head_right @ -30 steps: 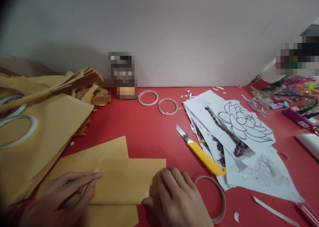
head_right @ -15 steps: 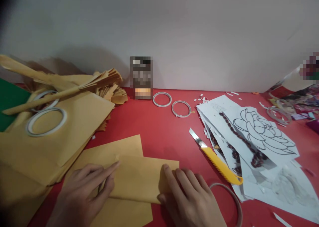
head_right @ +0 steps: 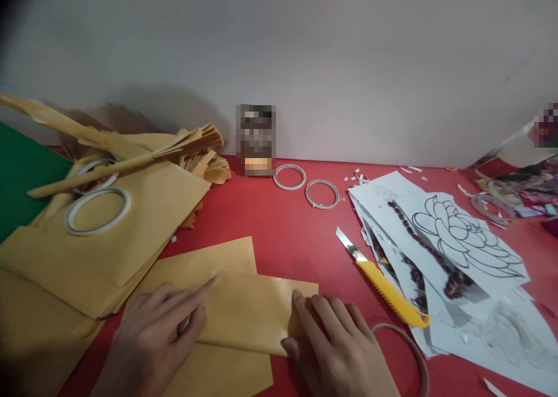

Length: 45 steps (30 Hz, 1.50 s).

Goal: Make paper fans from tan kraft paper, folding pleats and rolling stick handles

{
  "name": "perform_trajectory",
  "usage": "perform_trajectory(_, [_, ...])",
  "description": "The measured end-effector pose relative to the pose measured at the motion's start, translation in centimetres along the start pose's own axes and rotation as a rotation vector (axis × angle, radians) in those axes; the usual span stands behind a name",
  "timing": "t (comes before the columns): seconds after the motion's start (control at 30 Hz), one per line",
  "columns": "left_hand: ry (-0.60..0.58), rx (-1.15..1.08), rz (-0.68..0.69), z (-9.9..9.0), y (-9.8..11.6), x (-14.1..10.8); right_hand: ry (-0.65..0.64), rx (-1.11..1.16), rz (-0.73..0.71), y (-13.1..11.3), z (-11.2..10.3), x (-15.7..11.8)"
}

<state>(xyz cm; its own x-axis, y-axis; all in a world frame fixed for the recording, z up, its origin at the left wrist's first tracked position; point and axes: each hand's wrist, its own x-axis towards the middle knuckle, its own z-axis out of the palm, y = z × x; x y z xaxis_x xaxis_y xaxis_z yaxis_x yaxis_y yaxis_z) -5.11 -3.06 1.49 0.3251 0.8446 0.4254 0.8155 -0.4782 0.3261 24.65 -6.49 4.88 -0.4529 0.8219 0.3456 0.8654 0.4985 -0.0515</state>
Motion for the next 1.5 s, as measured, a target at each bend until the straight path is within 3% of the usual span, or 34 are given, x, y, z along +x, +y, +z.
perform_trajectory(0.23, [-0.021, -0.008, 0.067, -0.5, -0.4, 0.2, -0.004, 0.007, 0.003, 0.1, 0.0, 0.0])
perform_trajectory(0.7, [-0.015, -0.028, -0.01, -0.2, -0.1, 0.1, -0.039, -0.02, 0.006, -0.1, -0.2, -0.2])
perform_trajectory(0.83, [-0.017, -0.001, -0.03, 0.1, -0.3, -0.1, -0.033, -0.044, -0.07, -0.2, -0.5, 0.1])
perform_trajectory(1.03, [-0.051, 0.041, 0.038, 0.4, -1.2, -0.5, -0.147, 0.04, -0.284, -0.4, 0.2, 0.4])
perform_trajectory(1.33, [-0.096, 0.044, -0.039, 0.1, -0.4, -0.3, -0.279, 0.146, -0.204, -0.9, -0.2, 0.0])
perform_trajectory(1.43, [-0.118, 0.116, 0.006, -0.6, -0.3, -0.1, -0.353, 0.2, -0.15, -1.2, -0.5, -0.1])
perform_trajectory(1.5, [-0.067, 0.195, 0.062, -1.2, 0.1, 0.2, -0.379, 0.239, -0.116, -1.4, -0.6, -0.1])
